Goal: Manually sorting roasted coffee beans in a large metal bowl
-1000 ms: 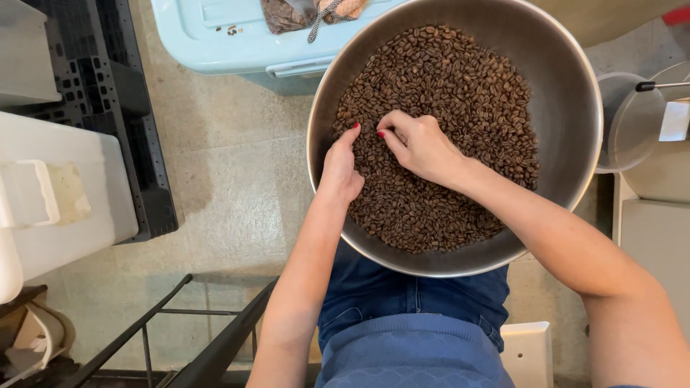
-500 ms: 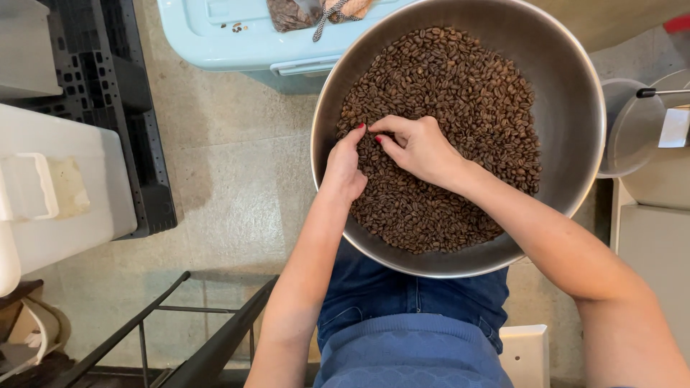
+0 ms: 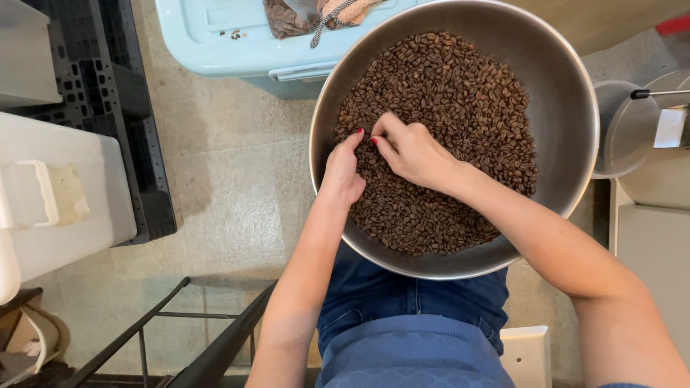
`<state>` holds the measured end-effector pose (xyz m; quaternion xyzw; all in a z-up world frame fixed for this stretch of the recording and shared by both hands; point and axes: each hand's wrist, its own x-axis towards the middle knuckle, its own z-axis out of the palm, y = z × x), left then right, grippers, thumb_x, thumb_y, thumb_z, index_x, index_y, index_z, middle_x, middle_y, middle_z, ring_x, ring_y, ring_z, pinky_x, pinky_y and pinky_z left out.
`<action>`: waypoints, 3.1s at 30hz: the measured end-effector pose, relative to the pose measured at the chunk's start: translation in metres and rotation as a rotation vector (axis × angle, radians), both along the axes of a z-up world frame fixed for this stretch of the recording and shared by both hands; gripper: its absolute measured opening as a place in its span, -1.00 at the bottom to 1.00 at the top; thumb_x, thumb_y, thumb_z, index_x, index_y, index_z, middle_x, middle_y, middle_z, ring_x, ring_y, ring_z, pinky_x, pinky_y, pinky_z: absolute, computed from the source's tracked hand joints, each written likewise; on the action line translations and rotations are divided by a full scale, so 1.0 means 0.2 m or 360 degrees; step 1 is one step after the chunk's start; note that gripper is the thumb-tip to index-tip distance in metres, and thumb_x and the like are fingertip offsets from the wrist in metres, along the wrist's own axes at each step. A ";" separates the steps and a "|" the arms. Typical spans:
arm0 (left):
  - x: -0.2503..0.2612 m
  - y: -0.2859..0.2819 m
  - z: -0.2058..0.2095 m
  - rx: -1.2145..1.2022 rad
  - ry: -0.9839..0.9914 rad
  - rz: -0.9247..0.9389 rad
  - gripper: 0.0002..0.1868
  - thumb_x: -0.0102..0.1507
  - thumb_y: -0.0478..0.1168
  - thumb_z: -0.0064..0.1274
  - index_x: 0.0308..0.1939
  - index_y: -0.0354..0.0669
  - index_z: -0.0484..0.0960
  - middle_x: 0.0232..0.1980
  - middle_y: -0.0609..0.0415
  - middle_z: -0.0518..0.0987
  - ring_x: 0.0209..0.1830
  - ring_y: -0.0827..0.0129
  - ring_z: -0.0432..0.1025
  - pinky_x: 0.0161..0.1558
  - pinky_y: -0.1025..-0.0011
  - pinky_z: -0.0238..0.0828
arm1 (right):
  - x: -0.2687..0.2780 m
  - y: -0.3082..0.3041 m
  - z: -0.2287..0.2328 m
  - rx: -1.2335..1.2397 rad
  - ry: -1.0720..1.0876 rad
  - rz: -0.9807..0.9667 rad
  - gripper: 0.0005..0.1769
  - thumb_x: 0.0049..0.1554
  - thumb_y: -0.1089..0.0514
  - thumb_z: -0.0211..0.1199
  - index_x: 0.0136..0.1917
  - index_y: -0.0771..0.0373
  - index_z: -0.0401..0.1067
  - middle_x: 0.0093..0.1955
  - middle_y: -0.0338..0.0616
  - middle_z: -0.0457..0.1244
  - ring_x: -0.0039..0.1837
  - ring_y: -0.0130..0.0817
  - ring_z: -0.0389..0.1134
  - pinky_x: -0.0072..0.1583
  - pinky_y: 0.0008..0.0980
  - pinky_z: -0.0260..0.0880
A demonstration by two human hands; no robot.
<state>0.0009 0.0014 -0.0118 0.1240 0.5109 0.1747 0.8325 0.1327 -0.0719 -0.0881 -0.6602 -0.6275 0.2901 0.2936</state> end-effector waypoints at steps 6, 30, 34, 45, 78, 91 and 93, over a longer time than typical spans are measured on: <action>-0.01 0.02 -0.13 -0.0105 0.0089 0.0047 -0.35 0.30 -0.11 0.02 0.40 -0.28 0.20 0.44 -0.31 0.12 0.43 -0.13 -0.02 0.36 -0.14 -0.08 | 0.21 -0.04 0.05 -0.0163 0.0665 -0.0390 -0.69 0.14 0.41 -0.23 -0.10 0.23 0.36 -0.38 -0.18 0.18 -0.35 -0.40 0.22 -0.33 -0.51 0.28; -0.01 0.02 -0.30 -0.0238 0.0153 0.0051 -0.53 0.27 -0.15 0.02 0.22 -0.25 0.38 0.23 -0.17 0.38 0.18 -0.03 0.25 0.20 0.02 0.22 | 0.16 -0.27 0.22 -0.0381 0.0221 -0.0001 -0.73 0.14 0.44 0.21 0.05 0.27 0.60 -0.67 -0.21 -0.02 -0.55 -0.41 -0.05 -0.34 -0.37 0.07; -0.01 0.02 -0.27 -0.0228 0.0140 0.0036 -0.50 0.27 -0.14 0.02 0.25 -0.25 0.32 0.25 -0.18 0.30 0.20 -0.05 0.17 0.22 0.00 0.14 | 0.18 -0.25 0.10 -0.0402 -0.0008 0.0125 -0.76 0.19 0.37 0.23 0.11 0.25 0.60 -0.65 -0.19 0.04 -0.57 -0.42 -0.02 -0.37 -0.42 0.09; -0.01 0.01 -0.22 -0.0220 0.0103 0.0008 -0.40 0.28 -0.12 0.02 0.32 -0.25 0.17 0.32 -0.20 0.12 0.27 -0.09 -0.02 0.26 -0.05 -0.05 | 0.20 -0.29 0.16 -0.0600 0.0467 -0.0310 -0.84 0.24 0.34 0.19 0.08 0.37 0.51 -0.58 -0.24 0.22 -0.57 -0.47 0.12 -0.44 -0.55 0.07; 0.01 -0.01 0.00 -0.0153 -0.0050 -0.0117 -0.04 0.30 -0.06 0.02 0.54 -0.24 -0.31 0.53 -0.25 -0.46 0.46 -0.20 -0.62 0.39 -0.18 -0.66 | 0.40 -0.29 0.00 -0.0499 0.1115 -0.0830 -0.73 0.12 0.34 -0.20 -0.14 0.26 0.35 -0.50 -0.28 -0.10 -0.52 -0.59 -0.15 -0.46 -0.55 -0.06; 0.01 -0.01 0.08 -0.0120 -0.0115 -0.0116 0.07 0.32 -0.05 0.01 0.62 -0.22 -0.46 0.62 -0.29 -0.63 0.57 -0.23 -0.77 0.47 -0.20 -0.81 | 0.26 -0.15 0.06 -0.0054 0.0206 -0.0445 -0.74 0.22 0.44 0.20 0.16 0.35 0.55 -0.63 -0.31 0.04 -0.51 -0.61 -0.07 -0.38 -0.54 -0.03; 0.01 -0.01 0.08 -0.0132 -0.0117 -0.0086 0.05 0.33 -0.07 0.00 0.62 -0.21 -0.44 0.63 -0.31 -0.59 0.60 -0.22 -0.71 0.50 -0.18 -0.74 | 0.27 -0.14 0.05 -0.0053 0.0196 -0.0433 -0.73 0.22 0.43 0.21 0.18 0.35 0.55 -0.64 -0.32 0.03 -0.53 -0.61 -0.07 -0.38 -0.56 -0.03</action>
